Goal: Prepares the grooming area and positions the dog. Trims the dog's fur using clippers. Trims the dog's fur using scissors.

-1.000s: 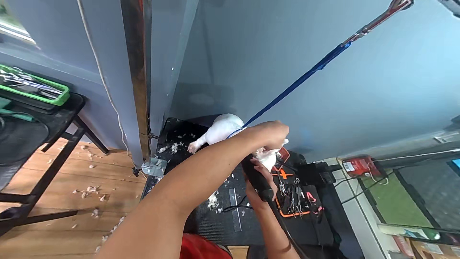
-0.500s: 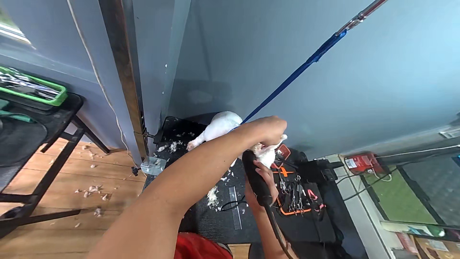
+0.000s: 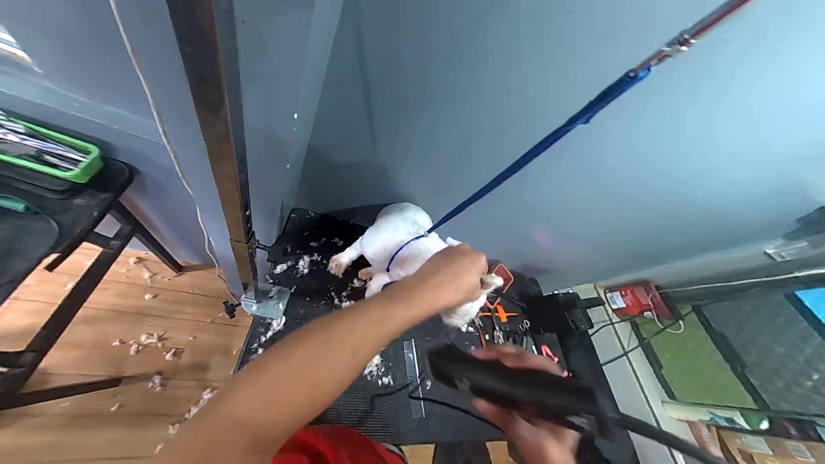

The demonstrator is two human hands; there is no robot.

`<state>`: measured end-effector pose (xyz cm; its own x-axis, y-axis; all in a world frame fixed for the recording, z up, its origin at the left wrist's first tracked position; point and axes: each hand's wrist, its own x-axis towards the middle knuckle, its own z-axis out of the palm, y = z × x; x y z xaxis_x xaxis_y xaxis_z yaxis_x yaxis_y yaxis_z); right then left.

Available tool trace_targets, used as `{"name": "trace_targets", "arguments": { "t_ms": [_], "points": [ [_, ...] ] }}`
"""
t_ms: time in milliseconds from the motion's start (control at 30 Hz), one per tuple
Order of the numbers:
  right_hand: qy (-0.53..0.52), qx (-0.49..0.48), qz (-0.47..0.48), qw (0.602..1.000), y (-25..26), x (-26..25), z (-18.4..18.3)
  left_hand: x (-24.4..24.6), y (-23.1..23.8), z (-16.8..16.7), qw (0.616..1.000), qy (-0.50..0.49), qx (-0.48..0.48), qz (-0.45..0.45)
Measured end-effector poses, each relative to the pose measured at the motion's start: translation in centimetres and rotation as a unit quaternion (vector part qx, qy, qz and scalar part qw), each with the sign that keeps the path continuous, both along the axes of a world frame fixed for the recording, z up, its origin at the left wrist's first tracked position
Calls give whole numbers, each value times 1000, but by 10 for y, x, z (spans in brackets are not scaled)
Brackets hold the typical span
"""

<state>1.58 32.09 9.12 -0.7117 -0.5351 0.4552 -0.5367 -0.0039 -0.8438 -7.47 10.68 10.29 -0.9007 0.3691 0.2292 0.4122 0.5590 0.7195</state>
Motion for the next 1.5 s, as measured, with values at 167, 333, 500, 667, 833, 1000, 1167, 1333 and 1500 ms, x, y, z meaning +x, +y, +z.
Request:
{"name": "trace_targets", "arguments": {
  "t_ms": [167,333,500,667,833,1000,1167,1333,1500],
  "points": [
    [91,-41,-105,989,2,-2,70,57,48,-78,963,218,39,151],
    [138,88,-153,975,-45,-52,77,77,79,-116,920,312,76,226],
    [121,295,-170,933,-68,-77,62,85,86,-130,916,320,71,230],
    [176,349,-130,911,-74,-79,36,89,89,-138,900,341,89,255],
    [153,333,-45,929,-71,-83,5,87,93,-144,887,355,104,276],
    [212,271,-44,938,-55,-86,25,86,95,-145,888,351,116,273],
    [233,297,-4,926,-57,-97,16,84,101,-145,879,358,126,288],
    [267,387,88,878,-69,-109,-10,85,105,-151,864,374,141,306],
    [138,320,46,936,-86,-106,37,87,110,-168,870,364,149,296]
  ]
}}
